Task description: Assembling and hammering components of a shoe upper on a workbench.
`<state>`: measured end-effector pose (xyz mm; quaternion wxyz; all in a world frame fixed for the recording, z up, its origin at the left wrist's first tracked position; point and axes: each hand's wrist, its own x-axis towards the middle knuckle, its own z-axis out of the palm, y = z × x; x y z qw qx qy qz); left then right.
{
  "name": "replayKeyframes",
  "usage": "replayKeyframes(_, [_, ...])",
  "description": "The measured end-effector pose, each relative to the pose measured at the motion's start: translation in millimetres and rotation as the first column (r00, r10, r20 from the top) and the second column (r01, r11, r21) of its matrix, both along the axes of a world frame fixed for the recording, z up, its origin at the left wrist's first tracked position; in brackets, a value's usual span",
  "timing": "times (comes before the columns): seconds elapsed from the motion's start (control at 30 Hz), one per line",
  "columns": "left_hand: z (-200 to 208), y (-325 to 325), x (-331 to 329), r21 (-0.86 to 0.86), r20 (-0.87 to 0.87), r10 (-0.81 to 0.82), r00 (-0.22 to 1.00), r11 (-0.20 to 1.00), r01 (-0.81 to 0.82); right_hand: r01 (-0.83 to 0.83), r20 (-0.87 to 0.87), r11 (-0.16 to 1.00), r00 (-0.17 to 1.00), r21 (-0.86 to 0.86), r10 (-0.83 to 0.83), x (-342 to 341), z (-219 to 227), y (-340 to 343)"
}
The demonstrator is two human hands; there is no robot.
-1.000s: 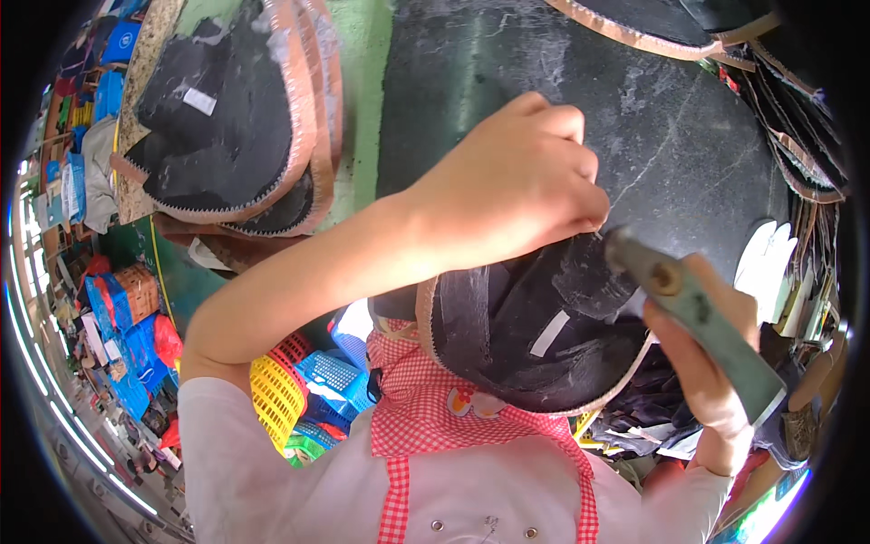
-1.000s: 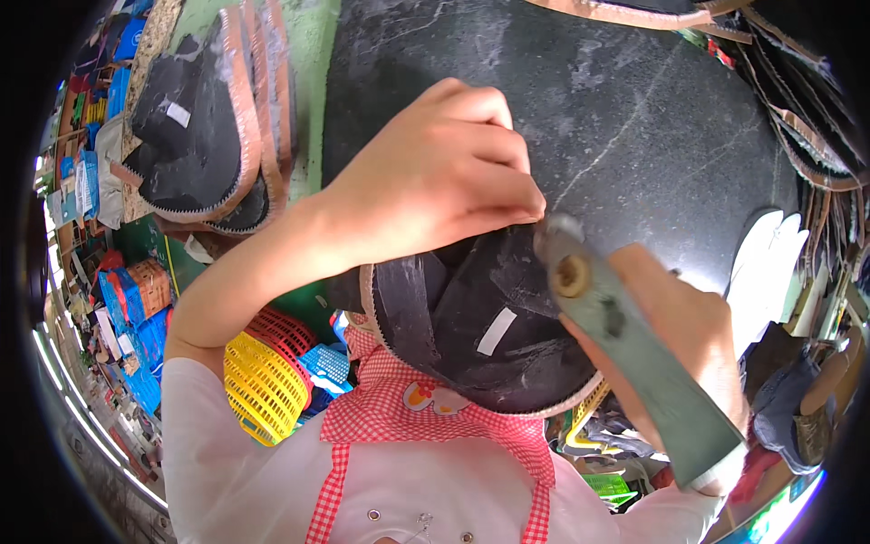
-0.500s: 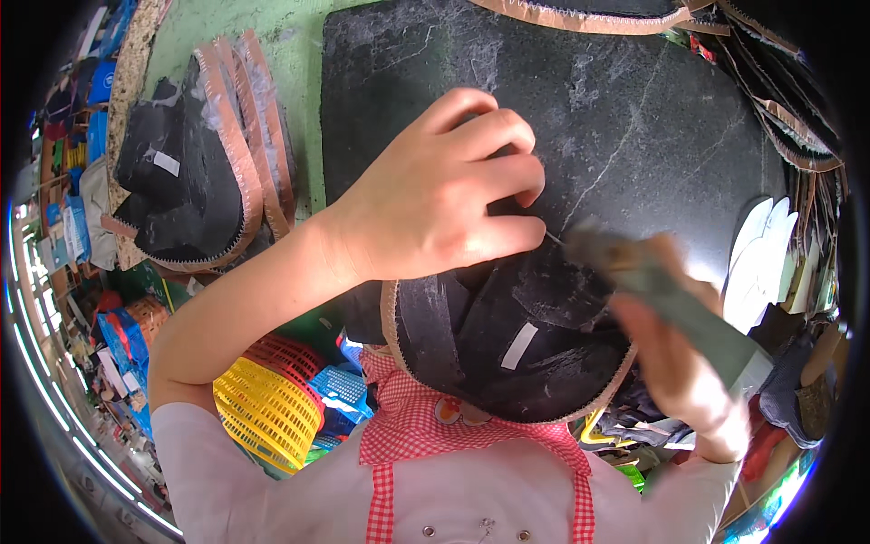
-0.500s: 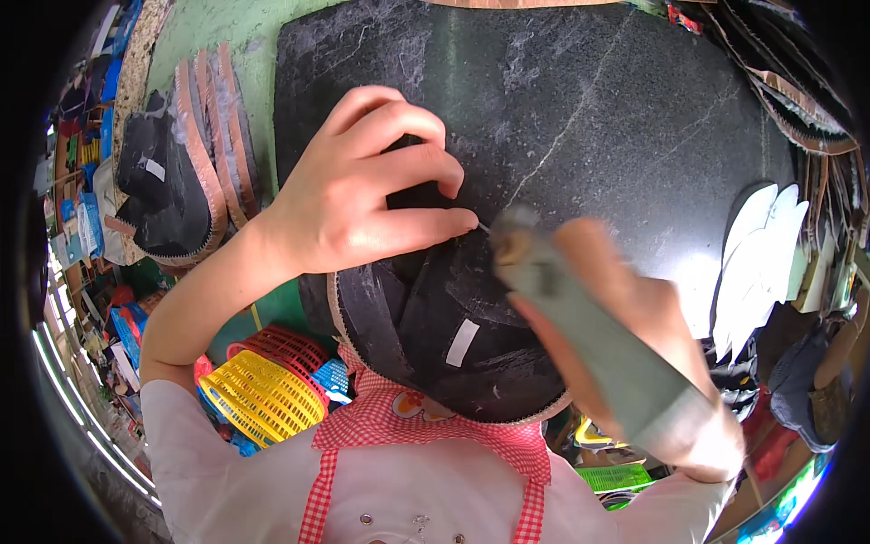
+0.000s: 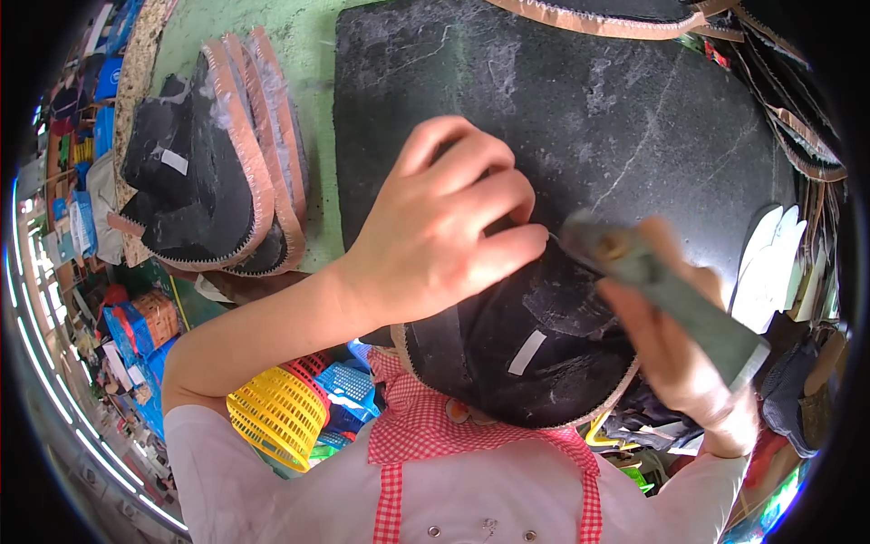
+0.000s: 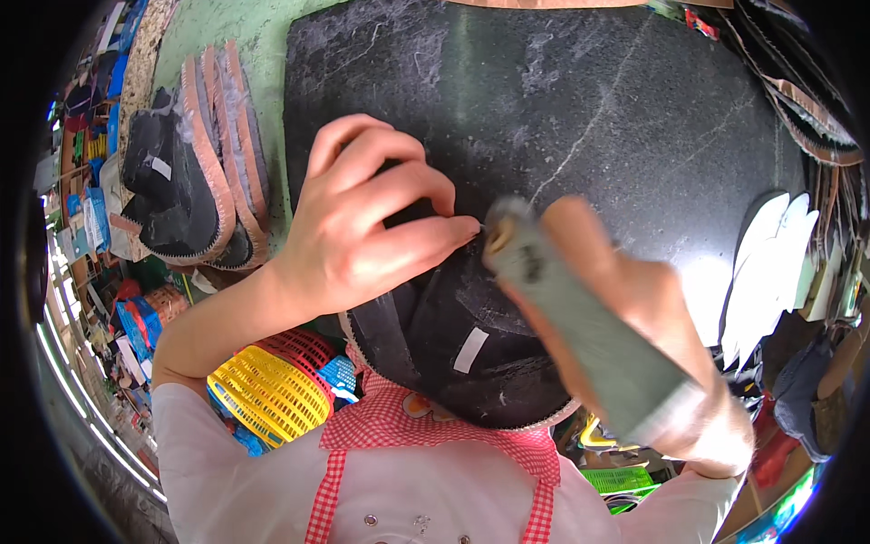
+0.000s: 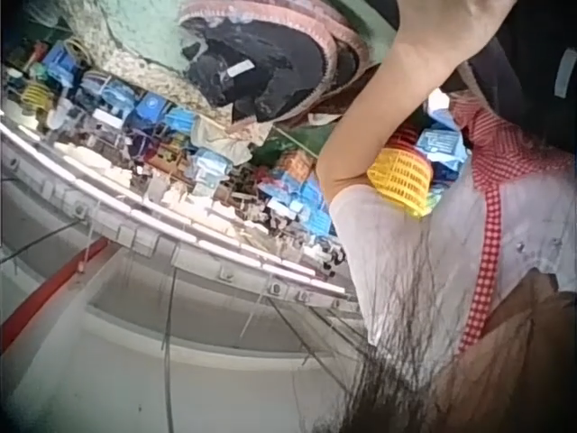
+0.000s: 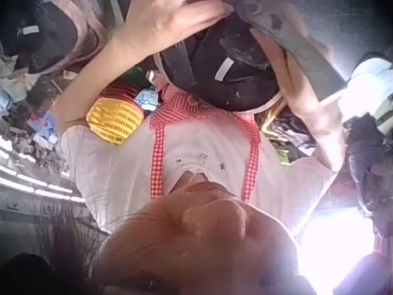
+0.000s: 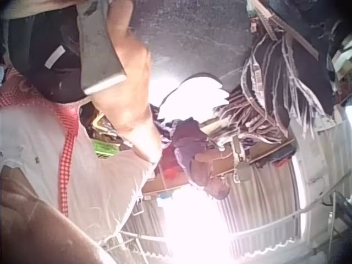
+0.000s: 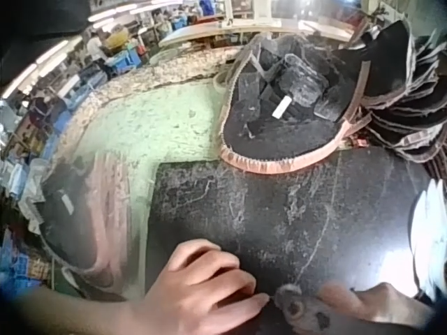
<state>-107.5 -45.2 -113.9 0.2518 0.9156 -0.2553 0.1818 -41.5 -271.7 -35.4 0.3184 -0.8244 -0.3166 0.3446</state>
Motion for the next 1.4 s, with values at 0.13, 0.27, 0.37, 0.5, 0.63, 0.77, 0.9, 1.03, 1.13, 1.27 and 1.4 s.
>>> replayKeyframes(0.13, [4,3,-3,-0.083,-0.178,0.149,0.973,0.983,-0.165,-0.145,0.137,0.989,0.981,0.039,0.138,3,3,3])
replayKeyframes(0.27, [-4,-5,-9,-0.104,-0.142,0.151,0.978,0.98,-0.167,-0.038,0.219,0.996,0.976,0.084,0.019,2,6,4])
replayKeyframes(0.37, [-1,-10,-12,-0.114,-0.119,0.148,0.982,0.98,-0.162,-0.091,0.094,0.995,0.992,0.038,0.087,2,-5,3])
replayKeyframes(0.5, [2,-11,-17,-0.021,-0.101,0.125,0.987,0.992,-0.128,-0.002,0.086,0.996,0.996,0.084,-0.006,7,7,10])
replayKeyframes(0.63, [4,-2,-11,-0.033,-0.101,0.154,0.983,0.987,-0.158,-0.146,0.117,0.988,0.982,-0.043,0.151,4,4,13])
replayKeyframes(0.77, [10,-7,-26,0.049,-0.143,0.354,0.924,0.935,-0.35,-0.097,0.105,0.995,0.99,0.038,0.093,4,-3,9])
replayKeyframes(0.9, [-2,-13,-32,-0.163,-0.269,0.318,0.909,0.915,-0.369,-0.078,0.113,0.992,0.991,0.102,0.066,0,-5,8])
replayKeyframes(1.03, [-5,-20,-33,-0.189,-0.265,0.324,0.908,0.906,-0.379,-0.055,0.159,0.985,0.987,0.164,0.029,5,-3,6])
replayKeyframes(1.13, [-1,-22,-40,-0.083,-0.199,0.349,0.916,0.925,-0.371,-0.035,0.121,0.999,0.992,0.024,0.032,8,7,11])
replayKeyframes(1.27, [8,-42,-47,-0.014,-0.163,0.32,0.933,0.945,-0.327,-0.166,0.197,0.986,0.968,0.034,0.156,2,-4,12])
replayKeyframes(1.4, [8,-30,-45,0.022,-0.306,0.351,0.885,0.932,-0.362,-0.206,0.274,0.976,0.944,0.064,0.181,13,6,18])
